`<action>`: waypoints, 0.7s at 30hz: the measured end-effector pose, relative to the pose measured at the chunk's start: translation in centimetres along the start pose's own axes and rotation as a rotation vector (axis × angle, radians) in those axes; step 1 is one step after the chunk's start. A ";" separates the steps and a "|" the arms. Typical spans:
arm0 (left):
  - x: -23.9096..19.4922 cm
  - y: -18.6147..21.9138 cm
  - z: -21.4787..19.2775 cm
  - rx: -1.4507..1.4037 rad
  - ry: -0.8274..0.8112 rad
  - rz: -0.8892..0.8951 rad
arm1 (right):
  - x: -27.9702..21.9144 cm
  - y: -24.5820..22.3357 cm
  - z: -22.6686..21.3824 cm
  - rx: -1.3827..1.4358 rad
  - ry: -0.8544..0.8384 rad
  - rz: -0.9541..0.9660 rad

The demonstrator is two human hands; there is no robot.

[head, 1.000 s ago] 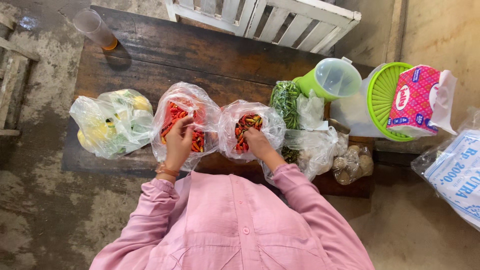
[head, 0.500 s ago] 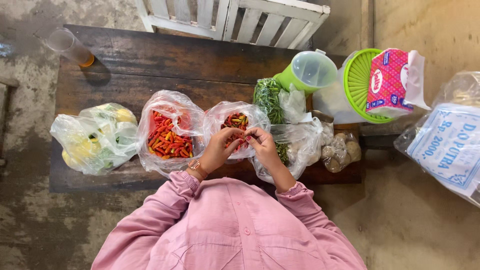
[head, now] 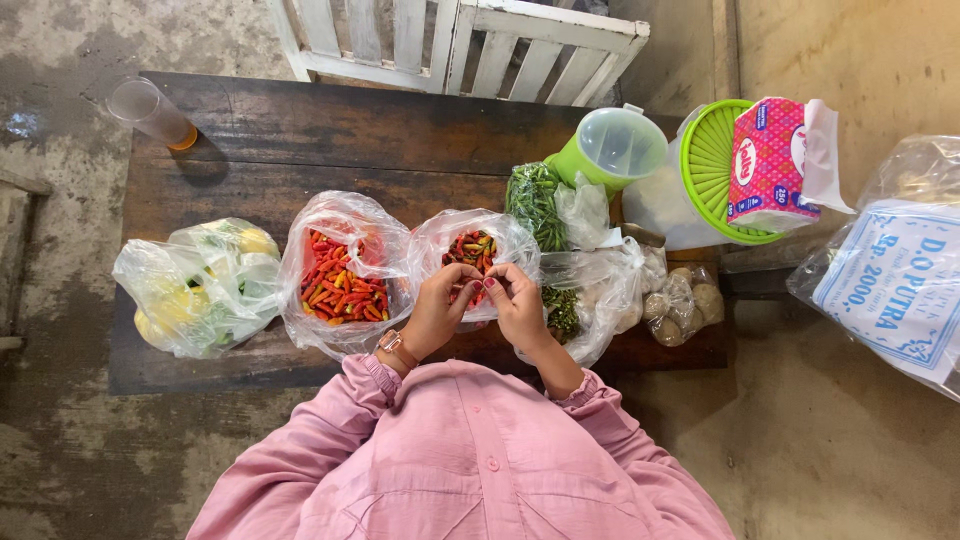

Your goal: The person sorts and pulls stems from chili peppers by hand from several plastic bags on a wooden table, occasionally handling other bagged greens and vegetables.

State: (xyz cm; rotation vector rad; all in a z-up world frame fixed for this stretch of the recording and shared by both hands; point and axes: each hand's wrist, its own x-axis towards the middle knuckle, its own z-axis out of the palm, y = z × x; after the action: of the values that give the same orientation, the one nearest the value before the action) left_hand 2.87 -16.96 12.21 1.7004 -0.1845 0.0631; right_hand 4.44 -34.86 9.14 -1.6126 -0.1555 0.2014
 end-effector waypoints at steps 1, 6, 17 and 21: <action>0.0 0.1 0.1 -0.001 0.000 0.003 | 0.2 0.3 0.0 0.144 -0.023 0.072; 0.2 0.0 0.4 -0.001 0.035 0.021 | 0.2 0.1 -0.1 0.360 -0.019 0.153; 0.1 -2.2 1.8 -0.340 0.052 -0.152 | 0.5 -1.5 0.7 -0.067 0.197 -0.109; -0.1 -2.2 2.0 -0.349 0.026 -0.204 | 0.7 -0.8 0.9 -0.019 0.233 -0.087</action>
State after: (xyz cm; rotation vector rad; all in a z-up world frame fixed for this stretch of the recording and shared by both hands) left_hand 2.98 -18.69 9.78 1.3613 -0.0004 -0.0943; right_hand 4.98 -33.82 9.85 -1.6314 -0.0480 -0.0556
